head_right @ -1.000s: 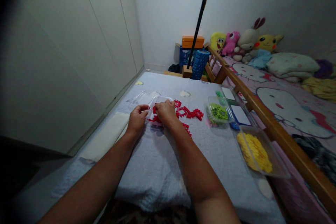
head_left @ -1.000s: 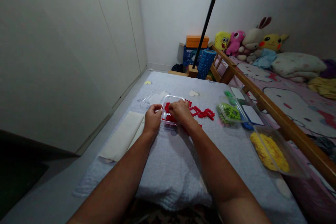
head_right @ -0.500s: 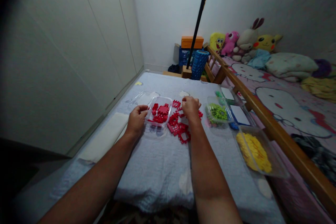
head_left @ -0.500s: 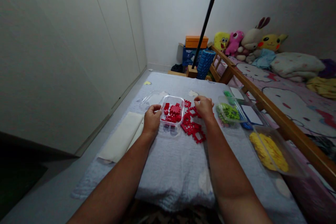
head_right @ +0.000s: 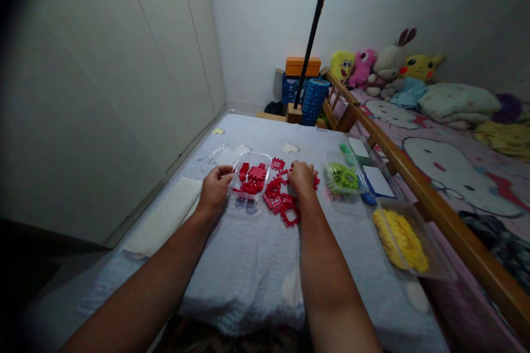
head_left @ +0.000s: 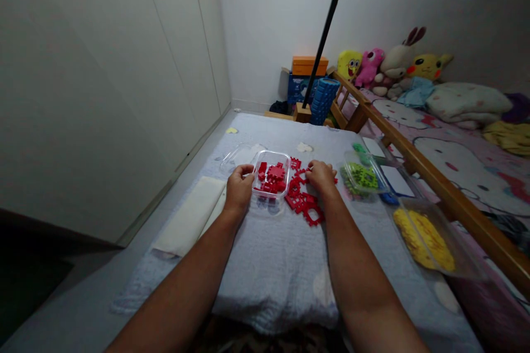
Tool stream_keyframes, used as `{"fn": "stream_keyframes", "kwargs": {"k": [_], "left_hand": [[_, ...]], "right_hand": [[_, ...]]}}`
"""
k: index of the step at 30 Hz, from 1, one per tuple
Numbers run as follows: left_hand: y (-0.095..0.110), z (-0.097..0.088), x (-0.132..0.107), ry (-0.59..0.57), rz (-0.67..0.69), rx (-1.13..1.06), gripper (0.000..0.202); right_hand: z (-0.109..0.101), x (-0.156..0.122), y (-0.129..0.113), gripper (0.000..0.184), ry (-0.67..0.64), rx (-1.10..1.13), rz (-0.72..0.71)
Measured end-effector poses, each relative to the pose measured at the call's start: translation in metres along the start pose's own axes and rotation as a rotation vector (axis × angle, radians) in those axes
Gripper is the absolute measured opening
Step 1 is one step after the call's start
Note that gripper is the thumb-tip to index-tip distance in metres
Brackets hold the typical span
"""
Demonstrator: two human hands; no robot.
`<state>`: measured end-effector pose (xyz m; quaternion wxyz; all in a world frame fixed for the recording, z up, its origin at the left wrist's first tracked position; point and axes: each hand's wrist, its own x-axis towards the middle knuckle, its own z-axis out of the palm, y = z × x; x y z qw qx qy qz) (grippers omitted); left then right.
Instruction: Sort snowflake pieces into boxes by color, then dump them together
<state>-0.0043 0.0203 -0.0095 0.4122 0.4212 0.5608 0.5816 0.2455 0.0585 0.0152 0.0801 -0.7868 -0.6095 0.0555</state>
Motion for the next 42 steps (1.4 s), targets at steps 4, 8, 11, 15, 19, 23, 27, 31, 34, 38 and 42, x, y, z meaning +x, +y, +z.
{"fn": "stream_keyframes", "kwargs": {"k": [4,8,11,15,19,23,27,31,34,38,42], "left_hand": [[0.001,0.000,0.000,0.005,-0.003,-0.002,0.029],[0.002,0.001,0.000,0.012,-0.002,0.004,0.028],[0.003,0.001,-0.001,0.009,0.003,0.008,0.029],[0.003,0.001,-0.001,0.006,-0.004,0.005,0.030],[0.001,0.000,0.000,0.001,-0.002,-0.005,0.031],[0.004,0.000,0.000,-0.005,0.014,0.001,0.030],[0.005,-0.001,-0.002,0.000,0.019,0.020,0.029],[0.007,-0.001,-0.003,-0.001,0.020,0.023,0.029],[0.009,0.000,-0.003,-0.004,0.005,0.013,0.029],[0.013,0.001,-0.005,0.004,-0.014,0.001,0.029],[0.013,0.001,-0.006,0.005,-0.019,-0.011,0.029]], "right_hand": [[0.000,0.000,0.001,0.023,0.005,0.017,0.013],[-0.008,-0.001,-0.002,0.017,0.084,0.128,-0.005],[-0.020,-0.003,-0.013,0.014,0.179,0.349,-0.117],[-0.032,-0.015,-0.041,0.011,0.123,0.684,-0.362],[-0.028,-0.033,-0.068,0.005,-0.067,0.810,-0.514],[-0.021,-0.045,-0.083,0.008,-0.095,0.704,-0.578],[-0.018,-0.050,-0.088,0.013,-0.072,0.480,-0.618],[-0.019,-0.053,-0.090,0.014,-0.073,0.298,-0.647],[-0.021,-0.055,-0.091,0.012,-0.145,0.277,-0.696],[-0.026,-0.053,-0.086,0.016,-0.182,0.343,-0.713],[-0.035,-0.043,-0.070,0.015,-0.120,0.467,-0.639]]}}
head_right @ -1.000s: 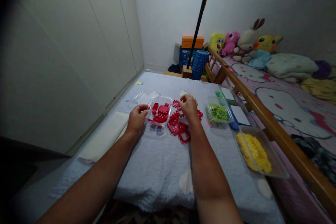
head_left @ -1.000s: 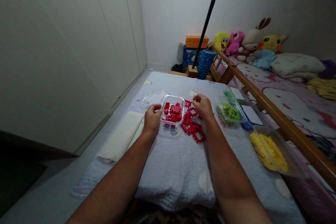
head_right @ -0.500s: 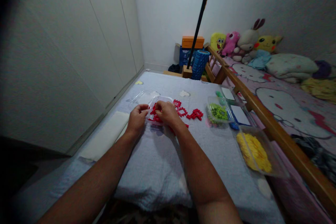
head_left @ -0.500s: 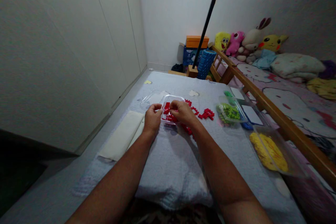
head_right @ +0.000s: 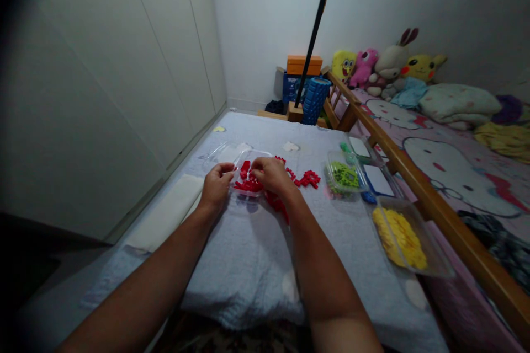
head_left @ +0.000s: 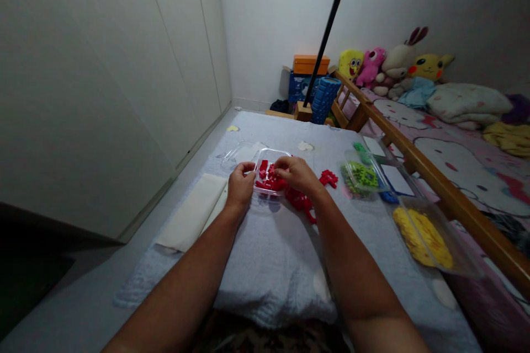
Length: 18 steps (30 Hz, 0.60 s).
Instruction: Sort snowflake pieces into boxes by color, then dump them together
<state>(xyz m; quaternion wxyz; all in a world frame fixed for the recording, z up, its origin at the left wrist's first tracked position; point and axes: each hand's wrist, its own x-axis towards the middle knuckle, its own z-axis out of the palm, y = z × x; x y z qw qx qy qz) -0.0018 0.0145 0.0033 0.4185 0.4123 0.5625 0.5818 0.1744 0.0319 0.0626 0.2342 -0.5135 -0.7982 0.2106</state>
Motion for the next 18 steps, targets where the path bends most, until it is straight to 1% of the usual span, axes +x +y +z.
{"fn": "stream_keyframes", "kwargs": {"k": [4,7,10,14,16,18], "left_hand": [[0.000,0.001,-0.001,0.004,-0.009,0.001,0.029],[0.000,0.001,-0.001,0.003,-0.014,-0.005,0.028],[-0.001,0.002,0.000,0.000,-0.006,-0.004,0.028],[-0.003,0.001,0.001,-0.003,0.002,0.003,0.029],[-0.003,0.001,0.001,-0.008,0.003,0.006,0.030],[-0.002,0.001,0.000,-0.012,0.004,0.008,0.030]], "right_hand": [[-0.025,-0.005,0.016,0.012,0.109,0.005,0.076],[-0.038,-0.015,0.025,0.014,0.109,-0.071,0.153],[-0.040,-0.029,0.029,0.018,0.022,-0.219,0.203],[-0.034,-0.049,0.030,0.020,-0.132,-0.456,0.257],[-0.033,-0.057,0.032,0.020,-0.179,-0.511,0.299],[-0.032,-0.063,0.035,0.025,-0.203,-0.512,0.328]]}}
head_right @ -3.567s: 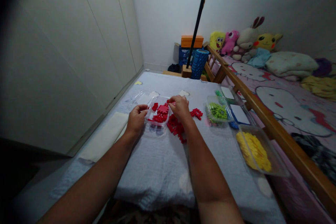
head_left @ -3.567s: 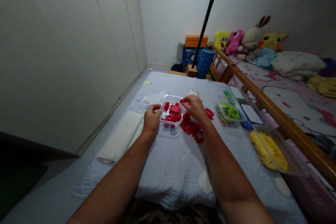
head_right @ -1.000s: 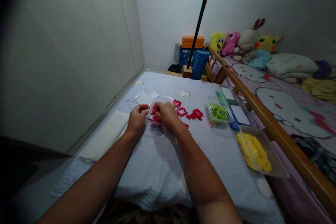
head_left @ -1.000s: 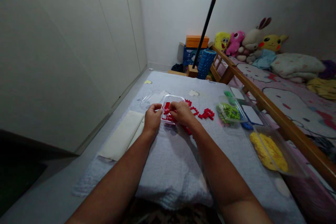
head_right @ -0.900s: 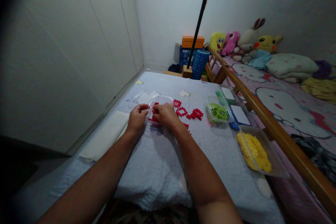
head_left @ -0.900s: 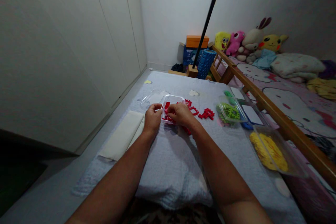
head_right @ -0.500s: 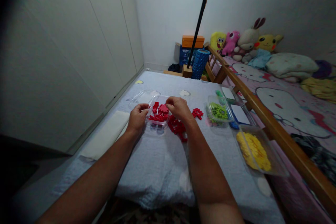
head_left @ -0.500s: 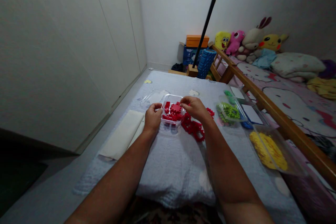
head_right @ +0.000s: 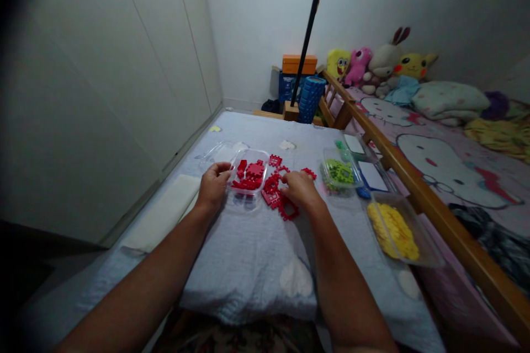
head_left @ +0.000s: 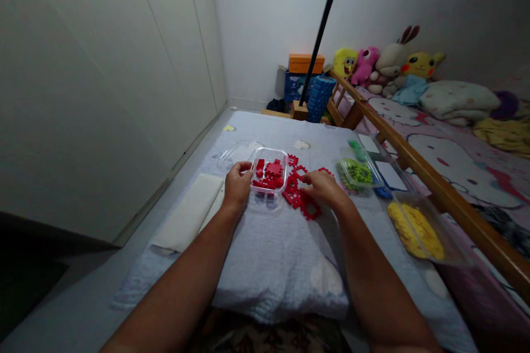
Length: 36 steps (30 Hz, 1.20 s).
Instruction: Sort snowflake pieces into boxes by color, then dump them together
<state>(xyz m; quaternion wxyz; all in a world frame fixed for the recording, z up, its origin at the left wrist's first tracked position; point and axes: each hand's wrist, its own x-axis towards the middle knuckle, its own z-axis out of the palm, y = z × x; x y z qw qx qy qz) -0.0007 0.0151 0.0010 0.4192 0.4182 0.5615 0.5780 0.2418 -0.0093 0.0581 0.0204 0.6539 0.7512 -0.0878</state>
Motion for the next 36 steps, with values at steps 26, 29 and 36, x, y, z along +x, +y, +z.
{"fn": "stream_keyframes", "kwargs": {"k": [26,29,36], "left_hand": [[-0.001,-0.001,0.001,0.001,0.009,0.011,0.029],[-0.001,-0.001,0.000,0.000,0.008,0.011,0.029],[0.001,-0.001,0.001,0.002,0.003,0.004,0.028]], "right_hand": [[0.001,-0.008,0.009,0.008,0.079,0.319,-0.132],[-0.013,-0.006,-0.004,0.007,0.200,0.415,-0.163],[-0.026,0.020,-0.056,0.012,0.245,0.524,-0.366]]}}
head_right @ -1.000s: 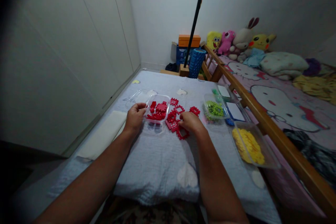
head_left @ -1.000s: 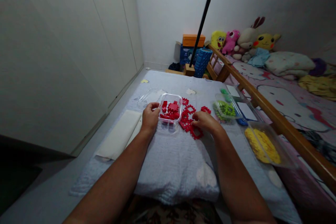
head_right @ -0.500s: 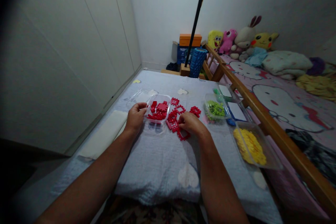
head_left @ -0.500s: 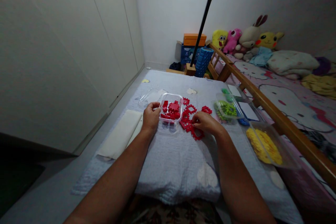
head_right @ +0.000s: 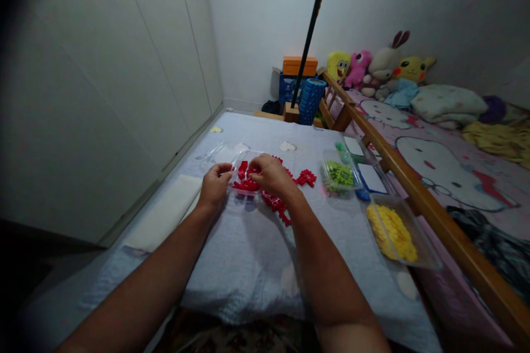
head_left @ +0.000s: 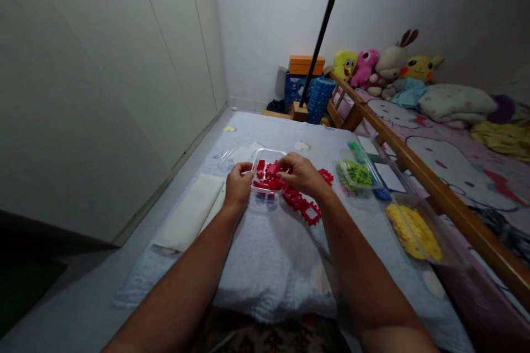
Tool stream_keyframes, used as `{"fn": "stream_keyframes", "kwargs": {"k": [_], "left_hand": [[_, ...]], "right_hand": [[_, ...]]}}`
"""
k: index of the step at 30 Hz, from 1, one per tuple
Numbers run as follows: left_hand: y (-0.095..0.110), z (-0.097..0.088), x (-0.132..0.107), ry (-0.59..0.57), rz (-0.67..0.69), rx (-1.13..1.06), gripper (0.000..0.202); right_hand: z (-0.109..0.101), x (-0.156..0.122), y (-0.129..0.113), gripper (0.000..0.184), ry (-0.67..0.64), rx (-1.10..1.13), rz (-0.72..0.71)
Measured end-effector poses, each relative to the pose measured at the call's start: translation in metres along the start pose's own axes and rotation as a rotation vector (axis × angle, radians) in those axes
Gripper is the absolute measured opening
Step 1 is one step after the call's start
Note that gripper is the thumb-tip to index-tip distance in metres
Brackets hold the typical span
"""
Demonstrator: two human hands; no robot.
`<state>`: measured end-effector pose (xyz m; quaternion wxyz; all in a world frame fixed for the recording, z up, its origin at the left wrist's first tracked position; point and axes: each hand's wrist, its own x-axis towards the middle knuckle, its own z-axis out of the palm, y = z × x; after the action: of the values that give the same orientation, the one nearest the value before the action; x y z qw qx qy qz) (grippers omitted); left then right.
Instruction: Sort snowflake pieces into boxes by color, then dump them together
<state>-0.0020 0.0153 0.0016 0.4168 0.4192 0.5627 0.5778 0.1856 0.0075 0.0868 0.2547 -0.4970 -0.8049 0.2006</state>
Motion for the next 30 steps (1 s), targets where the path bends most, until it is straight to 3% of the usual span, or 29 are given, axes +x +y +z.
{"fn": "stream_keyframes", "kwargs": {"k": [6,10,13,16,22,25,30], "left_hand": [[0.001,0.000,0.000,0.002,0.014,-0.010,0.026],[0.002,-0.001,0.000,0.004,0.009,0.000,0.025],[0.000,-0.001,0.001,0.000,0.018,0.000,0.025],[-0.001,0.000,0.001,-0.001,0.014,-0.010,0.026],[0.000,0.001,0.000,0.005,-0.008,0.005,0.027],[0.001,0.001,-0.001,0.002,-0.007,-0.004,0.028],[0.002,0.002,-0.002,0.008,-0.019,-0.023,0.028]], "right_hand": [[0.040,0.031,-0.009,0.013,-0.132,-0.276,-0.022],[0.053,0.038,-0.007,0.017,-0.151,-0.379,0.000],[0.048,0.035,-0.002,0.018,-0.082,-0.347,0.020],[0.030,0.024,0.008,0.017,0.020,-0.227,0.054],[-0.008,-0.016,0.047,0.017,0.143,-0.157,0.223],[-0.008,-0.034,0.065,0.018,0.106,-0.248,0.296],[0.012,-0.043,0.079,0.021,0.045,-0.385,0.291]]}}
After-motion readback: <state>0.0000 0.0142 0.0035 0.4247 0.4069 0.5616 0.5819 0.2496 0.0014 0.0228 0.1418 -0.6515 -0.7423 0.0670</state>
